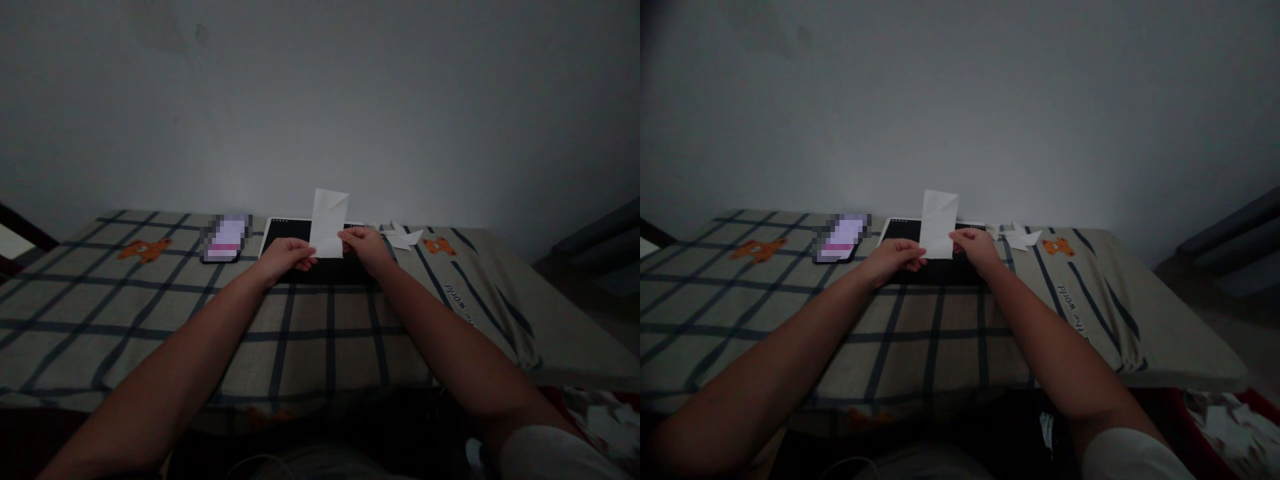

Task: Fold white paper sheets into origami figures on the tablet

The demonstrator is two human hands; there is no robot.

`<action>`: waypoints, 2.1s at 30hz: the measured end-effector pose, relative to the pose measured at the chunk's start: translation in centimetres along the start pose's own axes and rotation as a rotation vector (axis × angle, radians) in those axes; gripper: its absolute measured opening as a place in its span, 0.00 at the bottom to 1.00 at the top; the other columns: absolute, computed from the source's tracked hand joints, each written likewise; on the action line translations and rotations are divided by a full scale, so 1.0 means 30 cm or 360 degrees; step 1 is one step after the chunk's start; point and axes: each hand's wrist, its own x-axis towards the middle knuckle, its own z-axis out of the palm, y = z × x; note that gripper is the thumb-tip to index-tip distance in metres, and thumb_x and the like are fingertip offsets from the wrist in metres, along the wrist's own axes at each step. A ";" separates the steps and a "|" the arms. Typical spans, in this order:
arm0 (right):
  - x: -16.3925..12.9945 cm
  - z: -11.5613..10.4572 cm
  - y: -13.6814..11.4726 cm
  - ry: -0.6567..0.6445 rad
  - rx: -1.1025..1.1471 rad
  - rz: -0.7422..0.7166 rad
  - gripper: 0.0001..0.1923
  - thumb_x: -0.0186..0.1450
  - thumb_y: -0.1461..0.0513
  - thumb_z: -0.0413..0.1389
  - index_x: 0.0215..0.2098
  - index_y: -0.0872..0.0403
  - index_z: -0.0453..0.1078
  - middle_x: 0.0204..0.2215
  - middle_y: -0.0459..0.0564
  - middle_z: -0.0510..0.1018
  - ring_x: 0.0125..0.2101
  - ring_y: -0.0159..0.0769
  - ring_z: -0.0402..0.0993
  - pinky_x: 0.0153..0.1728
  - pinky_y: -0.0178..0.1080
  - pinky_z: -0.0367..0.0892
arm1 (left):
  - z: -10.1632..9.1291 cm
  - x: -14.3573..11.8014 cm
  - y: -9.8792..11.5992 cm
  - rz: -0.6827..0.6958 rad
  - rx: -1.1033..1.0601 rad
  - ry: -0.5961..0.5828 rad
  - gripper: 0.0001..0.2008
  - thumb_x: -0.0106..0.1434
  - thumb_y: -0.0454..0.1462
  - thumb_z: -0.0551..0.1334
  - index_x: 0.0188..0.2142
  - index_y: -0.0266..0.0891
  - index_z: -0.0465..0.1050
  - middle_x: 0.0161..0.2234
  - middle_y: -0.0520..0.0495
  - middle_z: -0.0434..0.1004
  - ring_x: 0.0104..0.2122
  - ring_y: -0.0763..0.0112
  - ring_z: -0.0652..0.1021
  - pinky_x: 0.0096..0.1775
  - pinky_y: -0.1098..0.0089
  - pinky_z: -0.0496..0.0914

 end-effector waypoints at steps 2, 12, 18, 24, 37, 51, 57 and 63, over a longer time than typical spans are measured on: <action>0.001 -0.006 0.003 -0.0037 -0.0025 0.0010 0.13 0.51 0.54 0.61 0.29 0.56 0.73 0.21 0.45 0.74 0.22 0.29 0.67 0.29 0.37 0.64 | 0.001 0.000 0.002 0.0043 -0.0032 0.0050 0.11 0.52 0.41 0.66 0.31 0.34 0.75 0.27 0.45 0.77 0.26 0.74 0.75 0.30 0.72 0.71; -0.014 -0.006 0.002 -0.0332 -0.0095 0.0064 0.12 0.51 0.55 0.62 0.29 0.56 0.75 0.24 0.47 0.77 0.24 0.30 0.69 0.30 0.36 0.66 | -0.007 0.013 -0.003 0.0272 -0.0135 0.0332 0.14 0.50 0.42 0.67 0.33 0.34 0.75 0.29 0.48 0.77 0.27 0.75 0.74 0.34 0.70 0.72; -0.013 -0.003 0.009 -0.0388 -0.0056 0.0133 0.11 0.51 0.56 0.62 0.28 0.55 0.74 0.24 0.47 0.76 0.25 0.30 0.70 0.30 0.37 0.66 | -0.006 0.015 -0.006 0.0251 -0.0239 0.0416 0.11 0.47 0.39 0.69 0.27 0.33 0.75 0.25 0.49 0.75 0.25 0.75 0.74 0.31 0.72 0.72; -0.022 -0.003 0.005 -0.0466 -0.0127 0.0115 0.12 0.52 0.55 0.62 0.28 0.56 0.74 0.24 0.47 0.76 0.24 0.29 0.69 0.29 0.36 0.66 | -0.014 0.020 -0.011 0.0225 -0.0321 0.0294 0.13 0.50 0.42 0.67 0.32 0.35 0.75 0.31 0.46 0.77 0.29 0.73 0.75 0.33 0.71 0.71; -0.017 0.008 0.020 -0.0410 0.0051 0.0177 0.11 0.53 0.57 0.61 0.32 0.55 0.72 0.26 0.46 0.76 0.26 0.29 0.70 0.31 0.36 0.67 | -0.002 0.010 -0.002 0.0234 -0.0182 0.0443 0.11 0.48 0.41 0.69 0.27 0.34 0.74 0.26 0.49 0.76 0.26 0.75 0.74 0.33 0.72 0.72; -0.016 0.007 0.028 -0.0526 -0.0040 0.0204 0.10 0.53 0.58 0.61 0.31 0.55 0.71 0.24 0.46 0.75 0.25 0.30 0.70 0.31 0.38 0.67 | 0.001 0.006 0.003 0.0253 -0.0134 0.0405 0.14 0.48 0.44 0.69 0.28 0.34 0.76 0.27 0.48 0.77 0.26 0.74 0.73 0.32 0.72 0.70; -0.016 0.006 0.021 -0.0393 -0.0131 0.0053 0.12 0.53 0.55 0.61 0.30 0.56 0.72 0.26 0.47 0.76 0.26 0.30 0.70 0.32 0.37 0.67 | 0.006 0.003 -0.001 0.0159 -0.0169 0.0333 0.15 0.46 0.44 0.70 0.26 0.34 0.75 0.27 0.46 0.77 0.28 0.72 0.75 0.33 0.70 0.71; -0.020 0.003 0.016 -0.0431 -0.0202 0.0083 0.10 0.53 0.56 0.61 0.29 0.55 0.73 0.26 0.48 0.76 0.26 0.30 0.70 0.33 0.38 0.67 | -0.001 0.009 -0.001 0.0230 -0.0250 0.0352 0.17 0.49 0.46 0.68 0.33 0.35 0.76 0.32 0.45 0.78 0.30 0.71 0.76 0.35 0.70 0.71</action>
